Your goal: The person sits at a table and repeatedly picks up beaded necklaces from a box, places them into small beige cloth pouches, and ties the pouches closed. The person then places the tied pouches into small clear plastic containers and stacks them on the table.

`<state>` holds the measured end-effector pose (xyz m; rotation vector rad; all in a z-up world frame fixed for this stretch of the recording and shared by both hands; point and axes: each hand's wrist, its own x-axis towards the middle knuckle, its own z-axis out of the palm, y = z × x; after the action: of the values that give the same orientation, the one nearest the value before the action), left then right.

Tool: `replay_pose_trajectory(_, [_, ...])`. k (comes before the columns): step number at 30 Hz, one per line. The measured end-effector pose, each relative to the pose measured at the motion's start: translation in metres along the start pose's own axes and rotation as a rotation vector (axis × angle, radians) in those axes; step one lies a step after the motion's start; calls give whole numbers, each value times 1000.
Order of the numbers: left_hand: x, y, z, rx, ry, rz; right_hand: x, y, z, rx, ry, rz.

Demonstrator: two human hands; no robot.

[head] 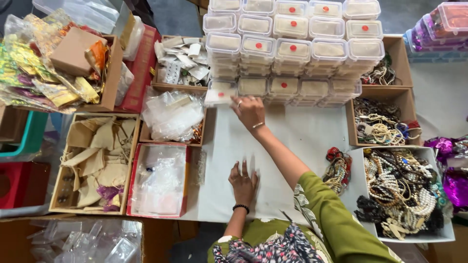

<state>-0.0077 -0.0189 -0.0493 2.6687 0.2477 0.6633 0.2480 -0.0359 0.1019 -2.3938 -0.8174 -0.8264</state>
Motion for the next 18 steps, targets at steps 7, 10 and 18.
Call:
replay_pose_trajectory(7, [11,5,-8,17,23,-4,-4,6,59,-123,-452,320])
replay_pose_trajectory(10, [15,9,-13,40,-34,-23,-6,-4,63,-75,-310,207])
replay_pose_trajectory(18, [14,9,-3,137,-56,-43,-60,-8,51,47,-691,374])
